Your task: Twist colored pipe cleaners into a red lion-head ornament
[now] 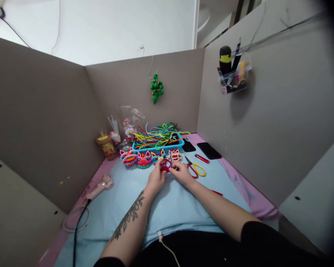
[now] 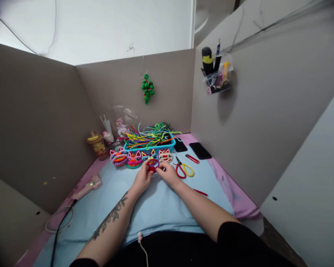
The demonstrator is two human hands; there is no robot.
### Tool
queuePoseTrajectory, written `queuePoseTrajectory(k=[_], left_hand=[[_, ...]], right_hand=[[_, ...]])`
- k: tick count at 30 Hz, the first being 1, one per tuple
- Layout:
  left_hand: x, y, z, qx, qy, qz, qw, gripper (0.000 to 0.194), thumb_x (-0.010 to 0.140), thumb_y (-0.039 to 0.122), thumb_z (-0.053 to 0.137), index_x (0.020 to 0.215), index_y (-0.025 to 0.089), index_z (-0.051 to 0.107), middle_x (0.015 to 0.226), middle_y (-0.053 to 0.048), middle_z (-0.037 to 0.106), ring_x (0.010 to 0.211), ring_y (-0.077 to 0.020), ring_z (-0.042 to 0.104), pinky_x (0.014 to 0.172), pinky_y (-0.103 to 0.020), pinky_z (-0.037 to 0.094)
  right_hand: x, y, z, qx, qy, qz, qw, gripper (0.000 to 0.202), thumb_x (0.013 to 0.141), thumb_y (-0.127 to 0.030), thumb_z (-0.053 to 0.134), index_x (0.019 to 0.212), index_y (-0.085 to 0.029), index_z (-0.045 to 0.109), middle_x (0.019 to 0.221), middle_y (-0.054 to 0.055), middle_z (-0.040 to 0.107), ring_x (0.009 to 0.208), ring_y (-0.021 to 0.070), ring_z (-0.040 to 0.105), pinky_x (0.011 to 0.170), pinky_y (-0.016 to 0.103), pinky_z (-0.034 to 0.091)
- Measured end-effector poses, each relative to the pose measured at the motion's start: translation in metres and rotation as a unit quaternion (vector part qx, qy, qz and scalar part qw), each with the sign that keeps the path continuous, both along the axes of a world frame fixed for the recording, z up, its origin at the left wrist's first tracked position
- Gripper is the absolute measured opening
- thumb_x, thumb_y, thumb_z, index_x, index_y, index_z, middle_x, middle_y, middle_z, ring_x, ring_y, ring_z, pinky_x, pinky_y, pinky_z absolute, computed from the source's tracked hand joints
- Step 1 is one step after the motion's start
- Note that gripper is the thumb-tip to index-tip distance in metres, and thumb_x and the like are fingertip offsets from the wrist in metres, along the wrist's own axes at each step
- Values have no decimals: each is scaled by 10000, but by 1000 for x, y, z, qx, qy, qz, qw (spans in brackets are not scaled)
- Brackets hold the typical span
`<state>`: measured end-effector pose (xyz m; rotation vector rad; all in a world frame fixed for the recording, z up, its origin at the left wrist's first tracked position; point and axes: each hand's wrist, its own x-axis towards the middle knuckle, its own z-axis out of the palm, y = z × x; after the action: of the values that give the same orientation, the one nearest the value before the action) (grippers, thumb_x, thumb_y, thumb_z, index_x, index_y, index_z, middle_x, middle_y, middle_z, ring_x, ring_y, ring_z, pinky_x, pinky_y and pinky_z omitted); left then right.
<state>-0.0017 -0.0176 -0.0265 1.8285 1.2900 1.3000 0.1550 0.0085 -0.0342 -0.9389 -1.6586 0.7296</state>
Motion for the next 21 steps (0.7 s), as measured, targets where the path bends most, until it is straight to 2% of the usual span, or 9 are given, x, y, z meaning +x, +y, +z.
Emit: queuePoseTrajectory(k=[5,8,11,15,19,21], left_hand=[[-1,1,-2,7,52,-2,999,531,766,182,504,1283,211,386,910,-81,598,766,-193,566,735,-316,427],[-2,0,-3,6,68,-6,998,531,775,188,493,1292,197,372,856,-72,597,716,-188,560,700,-308,424],[-3,-1,-1,-3,58,-10,998,513,771,200,507,1272,191,397,776,-46,577,641,-169,537,664,-294,420],[-2,-1,0,0,36,-11,999,506,768,214,524,1259,185,407,774,-34,569,630,-151,525,671,-285,423],[-2,2,0,21,11,34,999,523,765,252,541,1263,196,388,973,-69,578,629,-121,520,639,-265,422],[-3,3,0,24,-10,68,997,529,742,275,576,1239,200,410,990,-64,578,614,-110,517,624,-257,422]], right_hand=[[0,-2,-1,55,-22,-16,998,36,717,-226,541,718,-190,541,746,7,520,733,153,490,638,259,400],[1,-2,-1,52,-29,-10,998,110,703,-208,553,812,-196,559,860,22,518,807,159,501,679,270,416],[4,-1,0,53,-41,5,998,37,702,-220,567,721,-191,554,900,33,497,892,175,503,743,292,420],[5,2,-1,66,-49,38,996,105,723,-245,569,643,-188,533,870,28,496,886,172,509,850,333,398],[5,3,-3,64,-32,12,997,136,756,-268,544,648,-186,528,836,29,500,836,168,513,775,313,424],[6,2,-2,67,-12,-22,997,145,772,-274,530,657,-185,527,826,35,501,814,169,510,713,296,430]])
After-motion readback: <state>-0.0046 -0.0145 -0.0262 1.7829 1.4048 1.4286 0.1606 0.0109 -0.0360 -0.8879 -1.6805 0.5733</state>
